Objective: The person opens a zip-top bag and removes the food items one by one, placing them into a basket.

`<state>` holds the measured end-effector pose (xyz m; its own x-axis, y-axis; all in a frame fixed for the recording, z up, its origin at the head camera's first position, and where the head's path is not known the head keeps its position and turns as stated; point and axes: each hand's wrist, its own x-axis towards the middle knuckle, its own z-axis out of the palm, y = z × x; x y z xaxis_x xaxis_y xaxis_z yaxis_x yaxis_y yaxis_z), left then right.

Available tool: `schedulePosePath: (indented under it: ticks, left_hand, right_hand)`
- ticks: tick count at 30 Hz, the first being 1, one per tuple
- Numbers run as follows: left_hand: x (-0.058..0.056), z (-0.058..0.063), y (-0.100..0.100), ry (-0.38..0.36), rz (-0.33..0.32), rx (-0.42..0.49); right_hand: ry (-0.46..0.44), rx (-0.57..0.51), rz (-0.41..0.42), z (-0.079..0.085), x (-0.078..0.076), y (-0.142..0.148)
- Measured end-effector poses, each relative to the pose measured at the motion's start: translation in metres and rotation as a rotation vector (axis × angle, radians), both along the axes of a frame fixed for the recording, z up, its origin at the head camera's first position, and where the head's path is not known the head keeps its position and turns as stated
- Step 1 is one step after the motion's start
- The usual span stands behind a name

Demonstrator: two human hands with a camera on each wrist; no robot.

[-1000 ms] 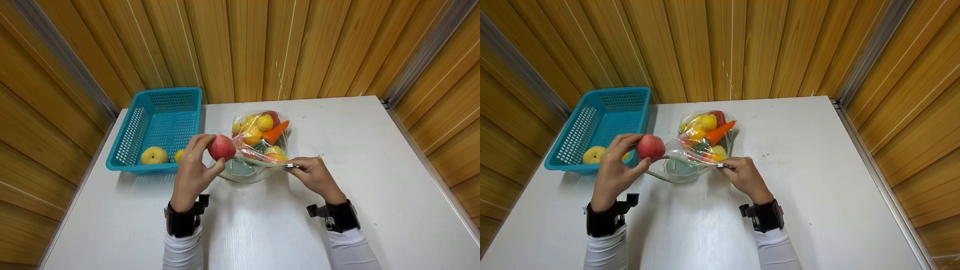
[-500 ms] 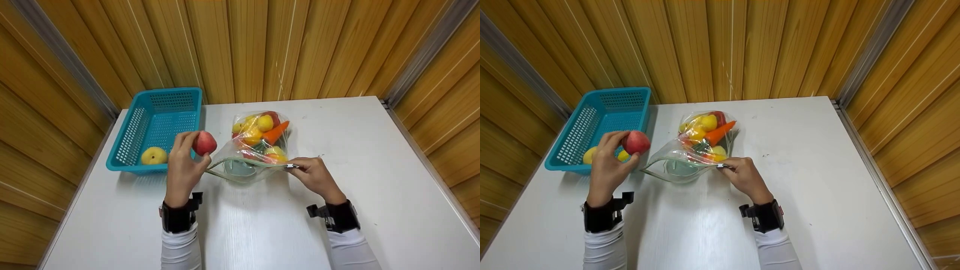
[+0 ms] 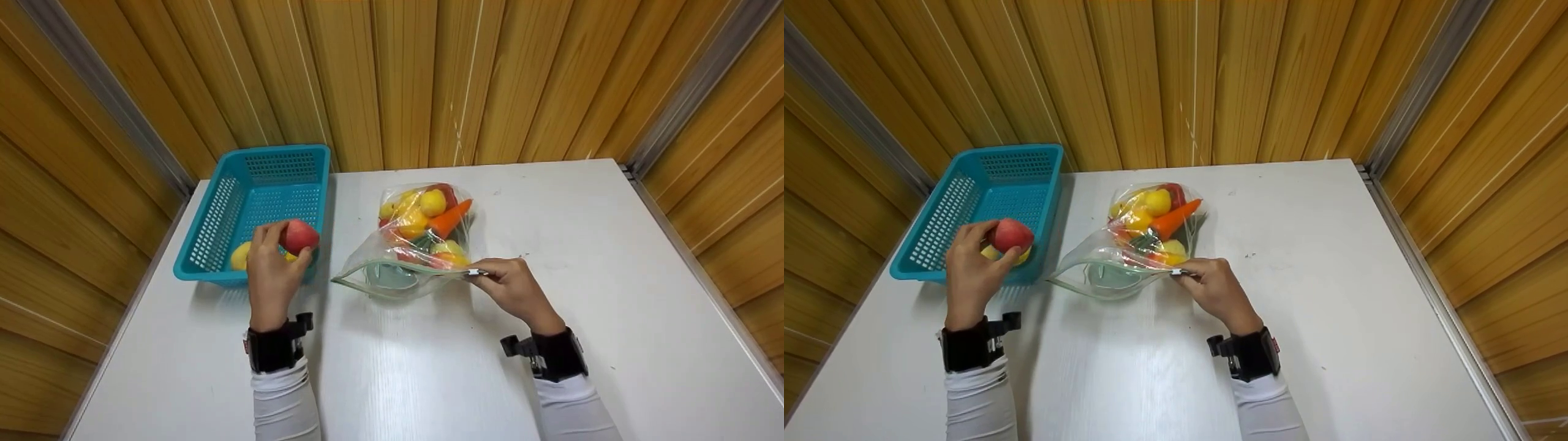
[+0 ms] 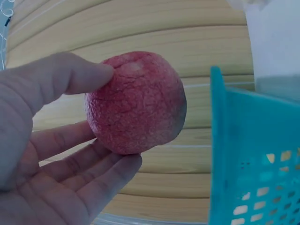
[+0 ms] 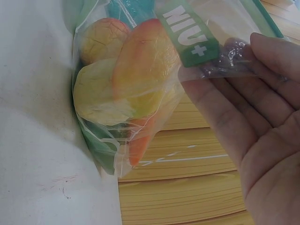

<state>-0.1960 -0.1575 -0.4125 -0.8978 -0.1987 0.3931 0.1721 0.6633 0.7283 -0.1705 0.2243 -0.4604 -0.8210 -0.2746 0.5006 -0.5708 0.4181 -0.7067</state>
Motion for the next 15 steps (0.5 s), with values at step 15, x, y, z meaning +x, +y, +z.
schedulePosePath:
  ticks: [15]
  left_hand:
    - [-0.013,-0.023,-0.025,-0.144,0.246,0.076]
  right_hand:
    - [-0.009,-0.023,0.009,0.0,0.0,0.0]
